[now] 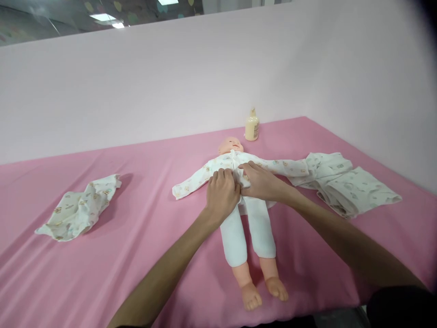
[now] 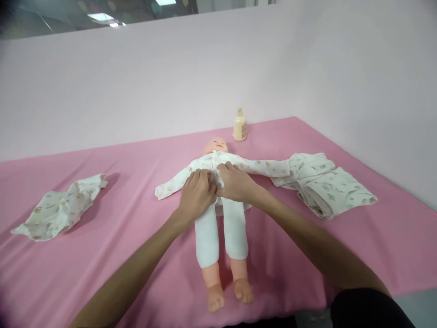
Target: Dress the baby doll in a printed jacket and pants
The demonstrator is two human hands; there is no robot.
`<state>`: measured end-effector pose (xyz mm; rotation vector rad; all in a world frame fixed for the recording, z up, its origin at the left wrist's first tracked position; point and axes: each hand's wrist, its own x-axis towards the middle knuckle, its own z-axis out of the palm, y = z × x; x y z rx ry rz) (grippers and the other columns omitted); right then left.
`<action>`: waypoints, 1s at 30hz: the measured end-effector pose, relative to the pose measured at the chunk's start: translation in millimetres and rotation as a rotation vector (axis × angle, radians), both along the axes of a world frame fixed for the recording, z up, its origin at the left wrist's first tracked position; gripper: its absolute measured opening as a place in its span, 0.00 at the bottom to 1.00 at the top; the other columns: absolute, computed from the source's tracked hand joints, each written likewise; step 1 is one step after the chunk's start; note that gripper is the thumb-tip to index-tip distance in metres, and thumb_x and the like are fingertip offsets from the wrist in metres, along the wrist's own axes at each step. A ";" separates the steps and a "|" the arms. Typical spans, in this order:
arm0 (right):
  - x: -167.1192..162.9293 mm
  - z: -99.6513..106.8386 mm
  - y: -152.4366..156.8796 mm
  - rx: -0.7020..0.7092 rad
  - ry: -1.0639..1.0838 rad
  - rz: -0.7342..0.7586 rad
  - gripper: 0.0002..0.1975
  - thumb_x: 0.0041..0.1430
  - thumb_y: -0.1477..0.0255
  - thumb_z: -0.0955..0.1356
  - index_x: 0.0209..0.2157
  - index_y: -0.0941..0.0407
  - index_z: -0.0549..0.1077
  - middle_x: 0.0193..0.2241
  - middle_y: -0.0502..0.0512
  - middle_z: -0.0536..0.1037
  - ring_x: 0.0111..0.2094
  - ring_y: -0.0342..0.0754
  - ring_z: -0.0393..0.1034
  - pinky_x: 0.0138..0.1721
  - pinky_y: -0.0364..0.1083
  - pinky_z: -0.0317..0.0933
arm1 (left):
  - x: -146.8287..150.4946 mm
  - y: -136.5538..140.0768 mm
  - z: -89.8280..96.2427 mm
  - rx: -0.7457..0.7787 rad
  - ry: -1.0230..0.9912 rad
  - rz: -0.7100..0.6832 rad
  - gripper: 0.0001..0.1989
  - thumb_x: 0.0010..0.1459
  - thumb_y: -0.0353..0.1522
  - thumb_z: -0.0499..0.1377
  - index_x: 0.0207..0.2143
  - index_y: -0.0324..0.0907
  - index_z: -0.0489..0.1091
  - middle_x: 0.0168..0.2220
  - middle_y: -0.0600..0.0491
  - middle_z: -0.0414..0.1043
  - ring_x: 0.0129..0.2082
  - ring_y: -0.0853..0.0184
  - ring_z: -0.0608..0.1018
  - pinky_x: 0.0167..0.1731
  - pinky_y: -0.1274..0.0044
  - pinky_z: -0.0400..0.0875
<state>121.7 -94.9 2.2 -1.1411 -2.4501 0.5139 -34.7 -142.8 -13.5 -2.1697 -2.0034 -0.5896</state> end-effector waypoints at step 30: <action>-4.0 12.5 1.3 -0.002 0.210 -0.193 0.08 0.60 0.74 0.62 0.28 0.55 0.70 0.20 0.48 0.69 0.24 0.45 0.60 0.28 0.46 0.51 | -8.1 12.4 -3.3 0.012 -0.249 0.012 0.07 0.64 0.26 0.48 0.35 0.41 0.64 0.37 0.47 0.73 0.38 0.59 0.74 0.36 0.71 0.63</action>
